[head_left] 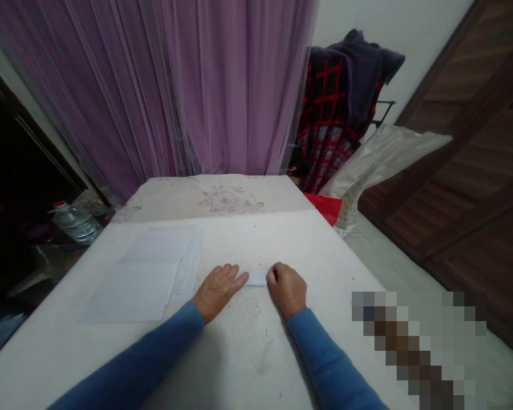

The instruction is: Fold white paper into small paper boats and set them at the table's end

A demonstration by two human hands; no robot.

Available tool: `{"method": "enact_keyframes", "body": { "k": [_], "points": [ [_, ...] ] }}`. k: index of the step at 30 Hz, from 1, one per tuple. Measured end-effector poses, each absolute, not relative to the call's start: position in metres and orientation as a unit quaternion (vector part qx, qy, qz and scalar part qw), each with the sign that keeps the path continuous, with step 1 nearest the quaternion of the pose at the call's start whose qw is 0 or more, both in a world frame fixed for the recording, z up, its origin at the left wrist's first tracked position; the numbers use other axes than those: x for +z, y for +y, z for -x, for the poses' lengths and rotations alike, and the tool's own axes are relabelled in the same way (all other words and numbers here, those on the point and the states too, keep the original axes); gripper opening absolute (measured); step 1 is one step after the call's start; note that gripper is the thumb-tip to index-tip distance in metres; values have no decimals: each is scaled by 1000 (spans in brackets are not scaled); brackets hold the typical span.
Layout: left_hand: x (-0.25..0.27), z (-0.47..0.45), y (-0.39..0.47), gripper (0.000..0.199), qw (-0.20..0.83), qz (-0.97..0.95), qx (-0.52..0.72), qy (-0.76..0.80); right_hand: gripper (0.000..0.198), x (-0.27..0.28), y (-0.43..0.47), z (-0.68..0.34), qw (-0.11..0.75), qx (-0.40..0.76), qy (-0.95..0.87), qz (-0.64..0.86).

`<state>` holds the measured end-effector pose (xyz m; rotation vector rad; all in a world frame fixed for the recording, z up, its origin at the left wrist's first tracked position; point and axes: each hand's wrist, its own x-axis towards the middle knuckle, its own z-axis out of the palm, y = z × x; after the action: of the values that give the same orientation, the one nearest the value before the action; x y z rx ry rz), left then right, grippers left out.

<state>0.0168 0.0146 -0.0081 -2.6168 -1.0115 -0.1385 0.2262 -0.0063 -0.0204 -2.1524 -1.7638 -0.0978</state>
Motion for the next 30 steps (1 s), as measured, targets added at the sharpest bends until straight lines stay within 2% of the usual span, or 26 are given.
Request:
{"method": "enact_keyframes", "body": {
  "k": [5,18,21,24,26,30],
  "points": [
    [-3,-12,17,40,149,949,5,-277,12,-19,-5,-227,174,-20,-616,768],
    [7,-3,12,52,50,950,12,-307,14,-16,-5,-228,187,9,-613,767],
    [6,-1,12,53,42,949,-7,-312,18,-18,-9,-229,244,21,-608,755],
    [3,0,12,53,42,951,-26,-307,21,-20,-18,-231,313,4,-670,673],
    [2,1,10,47,33,947,-43,-316,18,-20,-24,-232,320,-1,-731,602],
    [4,-7,3,22,14,916,-70,-394,13,-21,-28,-229,297,5,-795,529]
  ]
}}
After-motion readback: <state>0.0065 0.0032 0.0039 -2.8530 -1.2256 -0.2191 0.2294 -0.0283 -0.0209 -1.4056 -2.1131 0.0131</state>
